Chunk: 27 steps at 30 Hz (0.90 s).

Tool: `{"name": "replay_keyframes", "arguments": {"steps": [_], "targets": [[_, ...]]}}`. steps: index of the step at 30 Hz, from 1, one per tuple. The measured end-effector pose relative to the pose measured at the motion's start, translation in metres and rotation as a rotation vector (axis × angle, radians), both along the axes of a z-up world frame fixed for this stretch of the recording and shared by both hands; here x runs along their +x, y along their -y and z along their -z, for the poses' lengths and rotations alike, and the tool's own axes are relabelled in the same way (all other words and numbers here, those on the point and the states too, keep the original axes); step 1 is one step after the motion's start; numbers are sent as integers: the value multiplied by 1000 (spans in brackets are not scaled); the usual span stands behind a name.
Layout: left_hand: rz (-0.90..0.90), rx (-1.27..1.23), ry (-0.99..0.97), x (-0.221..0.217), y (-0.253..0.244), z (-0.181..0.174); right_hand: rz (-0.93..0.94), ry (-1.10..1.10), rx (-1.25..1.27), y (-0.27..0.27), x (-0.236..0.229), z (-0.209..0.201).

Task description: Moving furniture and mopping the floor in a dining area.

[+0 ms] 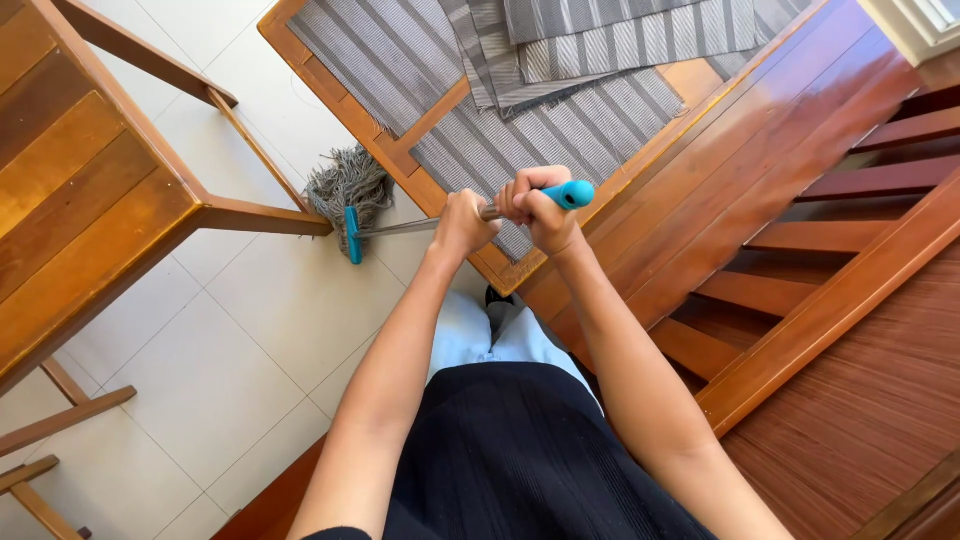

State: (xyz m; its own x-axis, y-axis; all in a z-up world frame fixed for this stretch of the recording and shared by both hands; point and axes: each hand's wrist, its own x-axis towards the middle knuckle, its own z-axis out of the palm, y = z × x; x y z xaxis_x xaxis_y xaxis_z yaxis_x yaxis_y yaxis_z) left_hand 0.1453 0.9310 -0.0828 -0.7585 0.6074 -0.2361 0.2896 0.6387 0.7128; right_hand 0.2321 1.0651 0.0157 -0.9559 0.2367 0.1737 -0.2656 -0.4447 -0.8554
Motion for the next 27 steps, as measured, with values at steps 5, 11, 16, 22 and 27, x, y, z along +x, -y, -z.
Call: {"name": "replay_keyframes", "arguments": {"steps": [5, 11, 16, 22, 27], "targets": [[-61, 47, 49, -1, 19, -1, -89, 60, -5, 16, -9, -3], [-107, 5, 77, 3, 37, -14, -157, 54, -22, 31, -17, -6], [-190, 50, 97, 8, 58, 0, -218, 49, 1, 44, -28, 11], [-316, 9, 142, 11, 117, 18, -320, 93, -46, 99, -46, 35], [-523, 45, 96, 14, 193, 28, -533, 148, -37, 169, -67, 38]]}}
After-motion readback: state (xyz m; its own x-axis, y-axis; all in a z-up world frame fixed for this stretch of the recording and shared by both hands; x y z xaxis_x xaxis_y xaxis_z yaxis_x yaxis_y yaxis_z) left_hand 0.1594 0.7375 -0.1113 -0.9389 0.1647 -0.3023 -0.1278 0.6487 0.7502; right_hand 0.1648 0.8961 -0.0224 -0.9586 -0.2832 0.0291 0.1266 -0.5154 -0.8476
